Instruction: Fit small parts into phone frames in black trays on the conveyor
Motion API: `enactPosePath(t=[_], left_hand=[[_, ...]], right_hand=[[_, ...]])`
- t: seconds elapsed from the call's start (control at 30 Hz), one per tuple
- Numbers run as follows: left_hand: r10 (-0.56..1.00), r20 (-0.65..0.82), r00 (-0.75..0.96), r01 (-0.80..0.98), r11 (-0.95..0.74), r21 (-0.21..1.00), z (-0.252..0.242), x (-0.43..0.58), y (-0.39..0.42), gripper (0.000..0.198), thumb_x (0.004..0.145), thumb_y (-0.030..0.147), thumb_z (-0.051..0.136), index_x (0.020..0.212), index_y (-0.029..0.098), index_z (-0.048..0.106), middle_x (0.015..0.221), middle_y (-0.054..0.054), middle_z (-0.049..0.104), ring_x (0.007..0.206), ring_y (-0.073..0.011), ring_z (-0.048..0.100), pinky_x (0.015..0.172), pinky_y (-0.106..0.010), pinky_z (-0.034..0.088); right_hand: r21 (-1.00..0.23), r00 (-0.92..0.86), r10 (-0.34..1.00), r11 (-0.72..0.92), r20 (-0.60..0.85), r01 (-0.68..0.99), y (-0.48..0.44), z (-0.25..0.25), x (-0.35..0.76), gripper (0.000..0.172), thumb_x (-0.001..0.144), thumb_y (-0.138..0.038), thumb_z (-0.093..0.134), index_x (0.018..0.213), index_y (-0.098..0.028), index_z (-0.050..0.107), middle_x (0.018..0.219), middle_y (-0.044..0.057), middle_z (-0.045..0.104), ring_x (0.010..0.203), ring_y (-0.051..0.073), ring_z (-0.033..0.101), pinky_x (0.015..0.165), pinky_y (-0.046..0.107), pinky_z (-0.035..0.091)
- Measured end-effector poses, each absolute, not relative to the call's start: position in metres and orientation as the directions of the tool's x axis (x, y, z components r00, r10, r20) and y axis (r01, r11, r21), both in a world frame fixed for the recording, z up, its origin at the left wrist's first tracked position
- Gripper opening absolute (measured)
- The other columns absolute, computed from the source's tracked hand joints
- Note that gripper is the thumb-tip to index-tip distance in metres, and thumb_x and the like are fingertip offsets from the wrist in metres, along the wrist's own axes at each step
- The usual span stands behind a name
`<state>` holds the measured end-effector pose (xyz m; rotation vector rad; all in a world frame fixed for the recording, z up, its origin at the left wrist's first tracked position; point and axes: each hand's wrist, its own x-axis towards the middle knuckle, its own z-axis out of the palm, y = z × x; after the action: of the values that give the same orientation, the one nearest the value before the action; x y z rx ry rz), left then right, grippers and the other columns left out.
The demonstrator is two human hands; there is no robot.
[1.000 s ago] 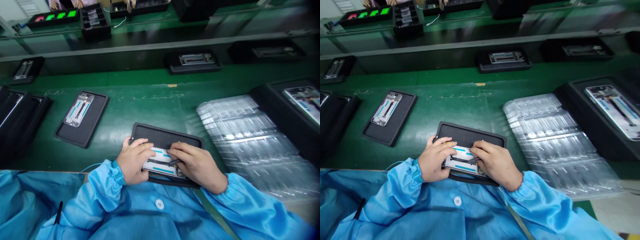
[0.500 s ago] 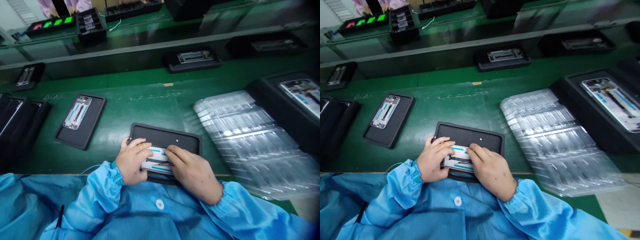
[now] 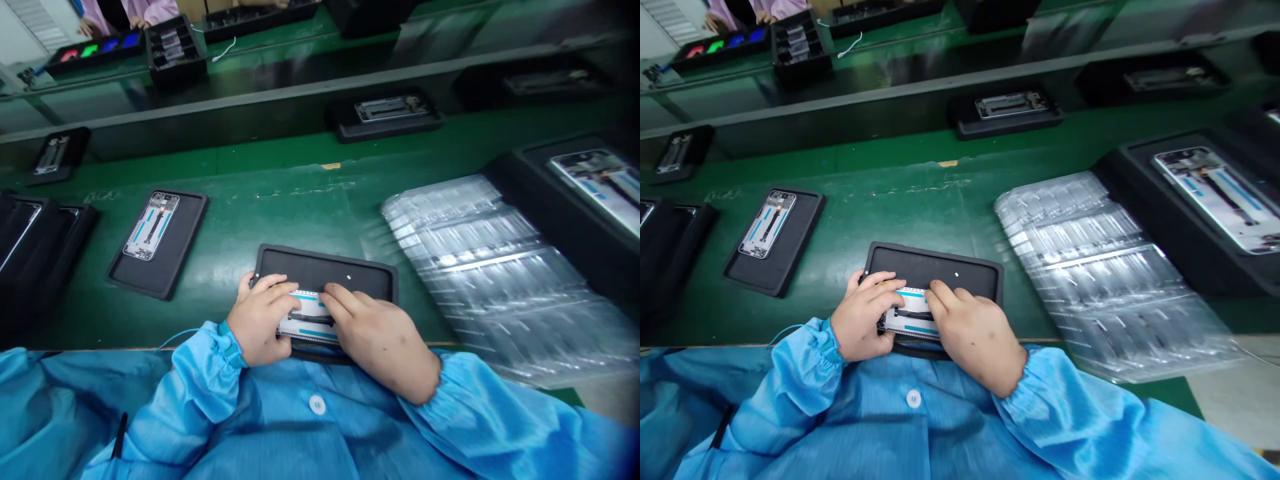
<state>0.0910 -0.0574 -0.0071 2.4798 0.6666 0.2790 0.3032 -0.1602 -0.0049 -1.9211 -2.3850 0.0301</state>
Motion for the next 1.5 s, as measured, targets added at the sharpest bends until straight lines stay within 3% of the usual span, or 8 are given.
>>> enactPosePath(t=[0.1, 0.17, 0.27, 0.4, 0.57, 0.9, 1.1, 1.5], left_hand=[[0.519, 0.071, 0.852, 0.393, -0.724, 0.566, -0.008, 0.091, -0.058, 0.051, 0.06, 0.021, 0.061, 0.11, 0.027, 0.058, 0.139, -0.003, 0.06, 0.136, -0.0298, 0.044, 0.116, -0.058, 0.011], [0.513, 0.078, 0.855, 0.384, -0.726, 0.57, -0.008, 0.091, -0.058, 0.052, 0.059, 0.021, 0.061, 0.111, 0.027, 0.058, 0.139, -0.003, 0.06, 0.136, -0.0299, 0.044, 0.116, -0.058, 0.012], [0.51, 0.074, 0.857, 0.385, -0.729, 0.566, -0.009, 0.091, -0.057, 0.053, 0.058, 0.021, 0.062, 0.111, 0.027, 0.058, 0.139, -0.005, 0.06, 0.136, -0.031, 0.043, 0.115, -0.059, 0.012], [0.514, 0.057, 0.856, 0.401, -0.728, 0.556, -0.009, 0.091, -0.057, 0.052, 0.058, 0.021, 0.063, 0.109, 0.027, 0.058, 0.139, -0.005, 0.059, 0.137, -0.0318, 0.043, 0.115, -0.06, 0.013], [0.513, 0.048, 0.857, 0.404, -0.727, 0.556, -0.008, 0.091, -0.057, 0.052, 0.058, 0.021, 0.064, 0.109, 0.027, 0.058, 0.139, -0.005, 0.059, 0.137, -0.0312, 0.042, 0.116, -0.059, 0.011], [0.514, 0.048, 0.856, 0.404, -0.726, 0.557, -0.007, 0.092, -0.057, 0.051, 0.058, 0.02, 0.064, 0.108, 0.027, 0.059, 0.139, -0.006, 0.06, 0.137, -0.0318, 0.043, 0.115, -0.06, 0.011], [0.514, 0.045, 0.857, 0.405, -0.724, 0.558, -0.007, 0.092, -0.057, 0.05, 0.058, 0.019, 0.065, 0.107, 0.027, 0.059, 0.139, -0.005, 0.06, 0.136, -0.032, 0.043, 0.116, -0.06, 0.011], [0.51, 0.037, 0.859, 0.407, -0.726, 0.554, -0.007, 0.092, -0.056, 0.049, 0.058, 0.02, 0.064, 0.107, 0.027, 0.059, 0.139, -0.005, 0.059, 0.137, -0.0314, 0.042, 0.115, -0.06, 0.011]], right_hand=[[-0.339, -0.172, 0.974, 0.214, 0.15, 0.916, -0.161, 0.004, 0.321, 0.035, 0.083, -0.01, 0.056, 0.116, -0.017, 0.064, 0.124, 0.009, 0.064, 0.099, 0.023, 0.065, 0.083, 0.036, 0.056], [-0.553, -0.039, 0.965, 0.181, 0.257, 0.813, -0.163, 0.012, 0.335, 0.027, 0.088, -0.014, 0.054, 0.112, -0.02, 0.066, 0.124, 0.008, 0.063, 0.109, 0.022, 0.063, 0.092, 0.035, 0.053], [-0.678, 0.153, 0.921, 0.144, 0.358, 0.721, -0.165, 0.02, 0.343, 0.021, 0.093, -0.02, 0.053, 0.106, -0.024, 0.069, 0.115, 0.007, 0.064, 0.106, 0.02, 0.064, 0.09, 0.034, 0.053], [-0.646, 0.067, 0.935, 0.188, 0.348, 0.74, -0.165, 0.008, 0.328, 0.018, 0.092, -0.023, 0.058, 0.108, -0.022, 0.067, 0.098, 0.005, 0.07, 0.088, 0.018, 0.068, 0.078, 0.029, 0.056], [-0.59, 0.104, 0.908, 0.173, 0.405, 0.789, -0.166, -0.013, 0.316, 0.008, 0.09, -0.026, 0.064, 0.096, -0.022, 0.064, 0.09, 0.002, 0.073, 0.082, 0.017, 0.071, 0.078, 0.028, 0.057], [-0.555, 0.11, 0.917, 0.134, 0.384, 0.821, -0.161, -0.013, 0.315, 0.01, 0.092, -0.027, 0.059, 0.093, -0.021, 0.067, 0.088, 0.003, 0.075, 0.08, 0.018, 0.073, 0.077, 0.03, 0.06], [-0.525, 0.059, 0.889, 0.214, 0.455, 0.824, -0.164, -0.018, 0.313, 0.008, 0.091, -0.024, 0.062, 0.096, -0.02, 0.066, 0.091, 0.004, 0.075, 0.082, 0.018, 0.073, 0.079, 0.029, 0.06], [-0.55, 0.073, 0.901, 0.195, 0.427, 0.812, -0.157, -0.014, 0.314, 0.008, 0.091, -0.025, 0.061, 0.096, -0.021, 0.066, 0.091, 0.004, 0.075, 0.083, 0.018, 0.073, 0.079, 0.03, 0.06]])
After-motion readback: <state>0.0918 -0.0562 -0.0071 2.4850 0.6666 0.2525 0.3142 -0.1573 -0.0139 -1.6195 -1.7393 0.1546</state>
